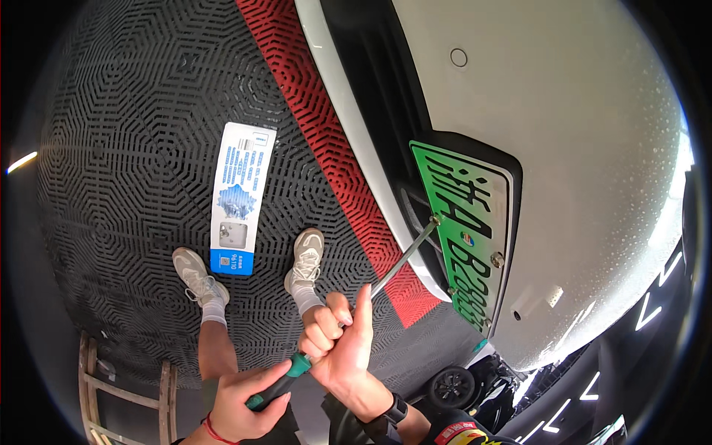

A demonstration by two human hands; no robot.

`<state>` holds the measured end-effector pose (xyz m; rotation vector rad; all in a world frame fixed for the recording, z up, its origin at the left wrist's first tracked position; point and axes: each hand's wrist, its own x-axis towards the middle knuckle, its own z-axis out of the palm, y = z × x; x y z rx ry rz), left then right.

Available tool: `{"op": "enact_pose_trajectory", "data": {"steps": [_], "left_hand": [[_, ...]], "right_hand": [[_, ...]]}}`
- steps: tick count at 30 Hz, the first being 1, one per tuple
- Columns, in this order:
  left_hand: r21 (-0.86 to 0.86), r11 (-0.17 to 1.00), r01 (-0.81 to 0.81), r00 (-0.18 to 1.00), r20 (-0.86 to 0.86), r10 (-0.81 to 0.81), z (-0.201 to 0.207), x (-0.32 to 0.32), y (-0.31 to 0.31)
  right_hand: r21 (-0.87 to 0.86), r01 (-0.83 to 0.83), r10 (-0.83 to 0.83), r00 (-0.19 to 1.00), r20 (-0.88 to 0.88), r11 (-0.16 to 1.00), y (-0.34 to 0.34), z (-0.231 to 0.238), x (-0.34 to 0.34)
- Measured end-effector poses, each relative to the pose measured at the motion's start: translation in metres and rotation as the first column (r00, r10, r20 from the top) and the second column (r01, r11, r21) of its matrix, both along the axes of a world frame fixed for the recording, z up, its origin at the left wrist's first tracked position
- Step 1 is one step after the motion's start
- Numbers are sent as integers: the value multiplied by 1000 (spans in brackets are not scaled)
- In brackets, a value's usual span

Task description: Remove the front license plate from a car using a screwdriver.

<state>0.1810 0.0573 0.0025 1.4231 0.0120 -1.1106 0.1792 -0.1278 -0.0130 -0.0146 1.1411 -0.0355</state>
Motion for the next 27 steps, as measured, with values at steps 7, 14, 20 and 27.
{"op": "enact_pose_trajectory", "data": {"steps": [7,14,20,27], "left_hand": [[278,938,207,537,769,-346,-18,26,-3],[-122,991,49,972,-221,-76,-15,17,9],[-99,994,49,992,-112,-60,-12,26,2],[-70,981,180,966,198,-164,-4,34,1]], "right_hand": [[-58,25,-23,999,35,998,1,-13,9],[-128,-35,33,999,-19,991,4,-6,2],[-159,-58,52,998,-42,986,4,-5,6],[-136,-34,27,998,-53,990,-2,-2,7]]}}
